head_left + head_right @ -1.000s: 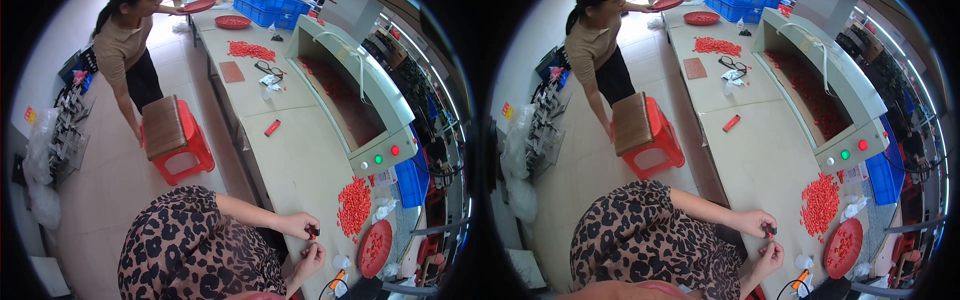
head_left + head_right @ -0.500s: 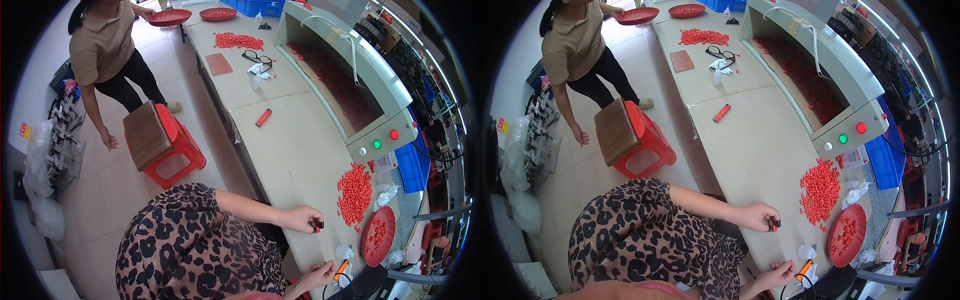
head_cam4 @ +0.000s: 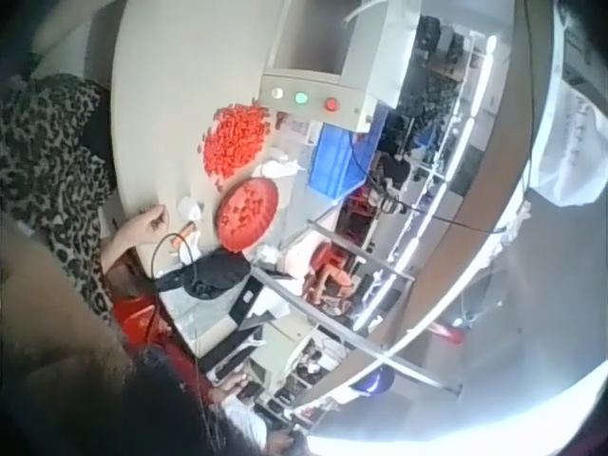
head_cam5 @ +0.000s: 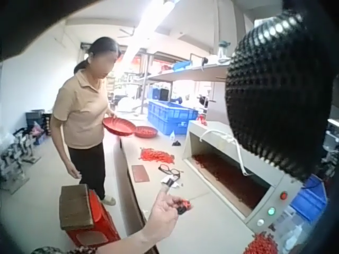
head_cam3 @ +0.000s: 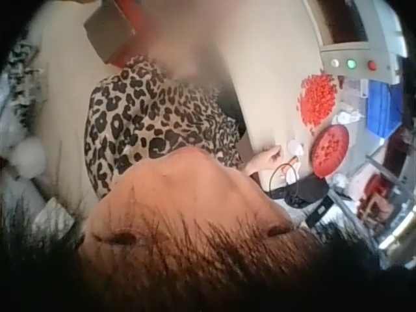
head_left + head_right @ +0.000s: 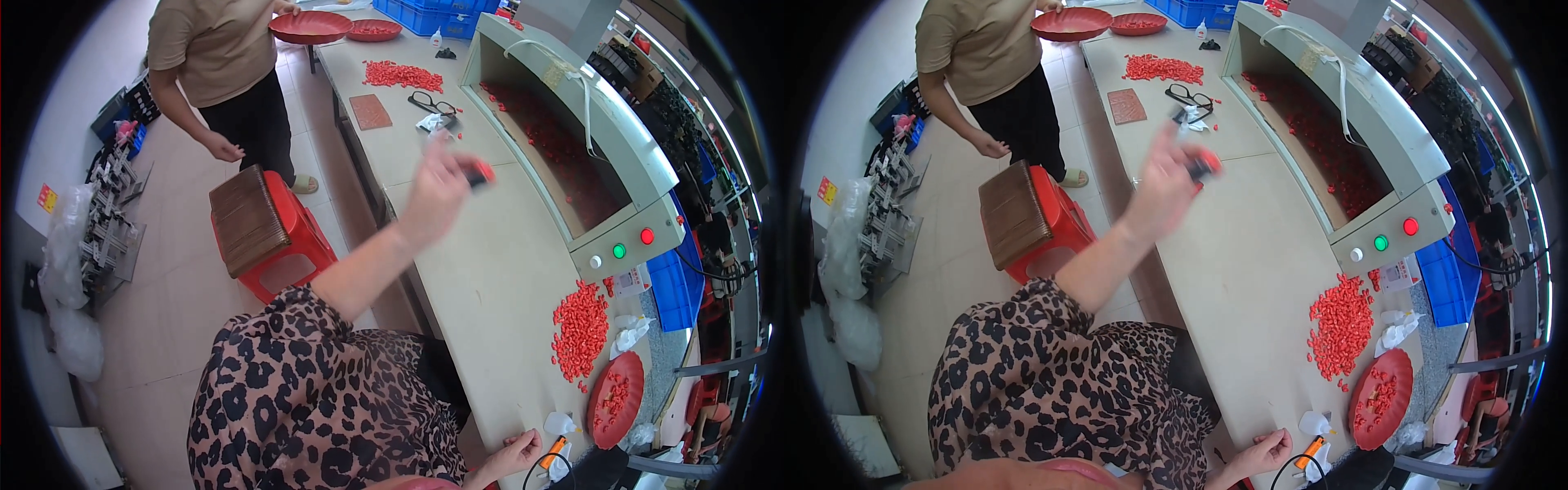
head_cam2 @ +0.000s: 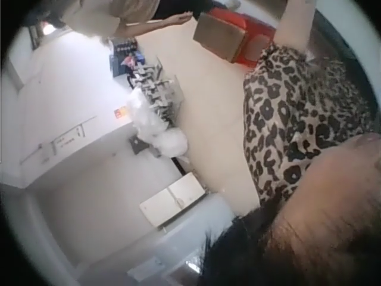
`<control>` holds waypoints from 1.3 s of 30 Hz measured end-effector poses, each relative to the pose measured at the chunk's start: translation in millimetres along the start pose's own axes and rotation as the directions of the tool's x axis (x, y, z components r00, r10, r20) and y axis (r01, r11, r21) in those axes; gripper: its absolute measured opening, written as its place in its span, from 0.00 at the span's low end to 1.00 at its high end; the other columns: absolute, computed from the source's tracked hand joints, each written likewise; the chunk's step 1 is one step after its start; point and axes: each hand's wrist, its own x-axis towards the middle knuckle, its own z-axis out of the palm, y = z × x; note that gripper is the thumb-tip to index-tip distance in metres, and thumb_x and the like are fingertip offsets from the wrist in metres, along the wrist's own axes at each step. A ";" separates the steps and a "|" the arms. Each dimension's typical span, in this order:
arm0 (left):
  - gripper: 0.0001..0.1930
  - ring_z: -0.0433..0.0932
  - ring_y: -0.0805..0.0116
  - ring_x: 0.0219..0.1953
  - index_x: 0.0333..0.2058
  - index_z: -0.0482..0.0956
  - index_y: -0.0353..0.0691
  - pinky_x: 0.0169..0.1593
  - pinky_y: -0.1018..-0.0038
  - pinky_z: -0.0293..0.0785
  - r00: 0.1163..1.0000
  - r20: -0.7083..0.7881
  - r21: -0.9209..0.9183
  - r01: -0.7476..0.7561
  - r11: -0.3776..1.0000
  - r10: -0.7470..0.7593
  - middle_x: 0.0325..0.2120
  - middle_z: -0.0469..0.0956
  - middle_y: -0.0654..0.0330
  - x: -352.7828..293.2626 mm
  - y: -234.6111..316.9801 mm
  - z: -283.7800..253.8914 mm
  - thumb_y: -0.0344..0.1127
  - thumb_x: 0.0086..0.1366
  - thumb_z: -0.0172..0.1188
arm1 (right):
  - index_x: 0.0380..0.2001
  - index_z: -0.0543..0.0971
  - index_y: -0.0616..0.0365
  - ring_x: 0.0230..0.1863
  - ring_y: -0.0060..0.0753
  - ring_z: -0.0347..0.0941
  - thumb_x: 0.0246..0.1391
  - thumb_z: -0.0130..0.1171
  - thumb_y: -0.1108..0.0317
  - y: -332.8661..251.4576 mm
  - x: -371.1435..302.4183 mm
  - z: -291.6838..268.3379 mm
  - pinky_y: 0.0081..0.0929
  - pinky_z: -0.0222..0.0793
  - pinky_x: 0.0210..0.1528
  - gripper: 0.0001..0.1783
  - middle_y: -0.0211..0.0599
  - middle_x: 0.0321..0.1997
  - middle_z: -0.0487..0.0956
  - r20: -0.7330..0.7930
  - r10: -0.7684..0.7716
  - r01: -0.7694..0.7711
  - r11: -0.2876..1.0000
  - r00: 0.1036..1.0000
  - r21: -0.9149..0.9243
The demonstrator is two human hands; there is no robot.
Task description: The person applies adhesive to small red plastic components using an adhesive applicator, then assembles them onto black toy bases.
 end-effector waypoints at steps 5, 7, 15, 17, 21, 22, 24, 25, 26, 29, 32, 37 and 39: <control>0.24 0.71 0.69 0.35 0.47 0.60 0.36 0.45 0.71 0.65 0.998 0.007 -0.058 -0.066 0.996 0.066 0.31 0.71 0.57 5.1 18.1 -6.5 0.18 0.47 0.43 | 0.29 0.68 0.65 0.16 0.14 0.56 0.51 0.46 0.69 -1.1 1.0 3.7 0.11 0.53 0.17 0.08 0.28 0.18 0.64 -0.012 0.014 -0.014 1.000 1.000 0.020; 0.22 0.71 0.70 0.35 0.44 0.63 0.37 0.44 0.73 0.66 0.973 0.125 0.034 0.192 0.981 -0.195 0.32 0.71 0.58 -35.3 -11.5 8.6 0.17 0.46 0.44 | 0.30 0.69 0.65 0.16 0.14 0.56 0.51 0.46 0.69 2.3 1.2 1.6 0.11 0.53 0.17 0.08 0.28 0.18 0.64 0.010 0.006 -0.007 0.999 1.000 0.050; 0.16 0.69 0.79 0.32 0.38 0.67 0.33 0.38 0.82 0.67 0.506 0.533 0.052 0.780 0.624 -0.678 0.29 0.71 0.62 -157.6 -71.7 83.6 0.19 0.47 0.50 | 0.31 0.69 0.63 0.19 0.13 0.59 0.50 0.48 0.69 -4.5 -4.5 -10.6 0.10 0.56 0.19 0.08 0.27 0.21 0.66 -0.101 0.060 -0.049 0.993 0.993 0.108; 0.15 0.70 0.77 0.33 0.36 0.68 0.32 0.38 0.81 0.67 0.527 0.520 0.125 0.731 0.670 -0.672 0.29 0.71 0.62 -160.8 -81.4 83.5 0.18 0.46 0.49 | 0.32 0.69 0.63 0.20 0.13 0.59 0.50 0.48 0.70 -3.8 1.9 -8.7 0.11 0.57 0.20 0.07 0.27 0.22 0.66 -0.128 0.065 -0.050 0.993 0.990 0.110; 0.13 0.70 0.77 0.35 0.34 0.68 0.32 0.41 0.80 0.66 0.439 0.446 0.203 0.799 0.566 -0.780 0.30 0.71 0.63 -174.8 -93.7 79.9 0.18 0.47 0.49 | 0.32 0.68 0.63 0.22 0.13 0.60 0.49 0.50 0.73 3.1 11.6 -8.0 0.10 0.58 0.24 0.07 0.27 0.25 0.67 -0.192 0.058 -0.019 0.980 0.980 0.200; 0.12 0.71 0.77 0.35 0.34 0.68 0.32 0.41 0.80 0.66 0.402 0.432 0.231 0.816 0.530 -0.807 0.30 0.71 0.63 -180.4 -97.7 77.6 0.18 0.47 0.49 | 0.33 0.67 0.63 0.23 0.13 0.61 0.48 0.51 0.75 3.2 13.5 -7.5 0.09 0.58 0.25 0.08 0.27 0.25 0.67 -0.223 0.062 -0.016 0.980 0.973 0.200; 0.12 0.71 0.77 0.35 0.33 0.68 0.33 0.42 0.80 0.66 0.427 0.476 0.238 0.779 0.580 -0.769 0.30 0.71 0.63 -183.0 -97.8 77.1 0.17 0.47 0.49 | 0.34 0.66 0.63 0.25 0.14 0.61 0.47 0.52 0.75 4.5 17.0 -11.7 0.11 0.59 0.28 0.10 0.29 0.27 0.67 -0.263 0.047 -0.010 0.990 0.964 0.141; 0.12 0.71 0.77 0.35 0.33 0.68 0.33 0.42 0.80 0.65 0.483 0.492 0.248 0.719 0.649 -0.724 0.30 0.71 0.64 -183.2 -96.8 78.2 0.17 0.48 0.50 | 0.35 0.65 0.63 0.28 0.16 0.62 0.45 0.53 0.75 5.4 18.6 -14.7 0.12 0.59 0.31 0.12 0.30 0.29 0.67 -0.264 0.030 -0.001 0.994 0.964 0.108; 0.12 0.71 0.77 0.35 0.33 0.68 0.33 0.42 0.80 0.65 0.475 0.498 0.245 0.726 0.643 -0.726 0.30 0.71 0.64 -181.7 -95.7 78.5 0.17 0.48 0.50 | 0.35 0.65 0.63 0.28 0.16 0.62 0.45 0.53 0.75 7.0 23.5 -15.0 0.12 0.59 0.31 0.12 0.30 0.29 0.67 -0.272 0.032 -0.005 0.995 0.962 0.099; 0.11 0.70 0.77 0.35 0.33 0.69 0.33 0.43 0.80 0.65 0.463 0.485 0.260 0.733 0.628 -0.742 0.30 0.72 0.63 -180.5 -95.0 78.7 0.17 0.48 0.50 | 0.43 0.60 0.67 0.42 0.28 0.62 0.41 0.58 0.75 -2.0 35.2 -15.1 0.22 0.59 0.46 0.25 0.41 0.42 0.63 -0.178 -0.032 0.019 0.997 0.983 -0.071; 0.11 0.70 0.77 0.36 0.33 0.69 0.33 0.43 0.80 0.65 0.488 0.497 0.231 0.723 0.652 -0.717 0.31 0.71 0.63 -181.2 -91.8 79.5 0.17 0.48 0.50 | 0.47 0.57 0.68 0.48 0.33 0.61 0.40 0.58 0.76 4.0 48.4 -11.1 0.25 0.56 0.51 0.30 0.45 0.46 0.62 -0.112 -0.089 0.086 0.996 0.990 -0.026; 0.10 0.70 0.78 0.36 0.33 0.69 0.33 0.43 0.82 0.65 0.473 0.490 0.245 0.731 0.637 -0.732 0.31 0.71 0.63 -183.2 -91.0 79.8 0.19 0.49 0.51 | 0.48 0.55 0.68 0.49 0.34 0.61 0.39 0.58 0.77 17.0 56.9 -9.8 0.26 0.56 0.52 0.32 0.47 0.48 0.61 -0.077 -0.069 0.069 0.998 0.995 0.005; 0.09 0.69 0.78 0.35 0.33 0.69 0.33 0.42 0.82 0.65 0.459 0.496 0.259 0.732 0.630 -0.737 0.30 0.71 0.64 -183.5 -90.7 80.9 0.20 0.50 0.52 | 0.48 0.55 0.68 0.49 0.34 0.61 0.40 0.57 0.77 15.5 55.9 -8.9 0.26 0.56 0.52 0.32 0.46 0.48 0.61 -0.068 -0.050 0.051 0.999 0.996 0.013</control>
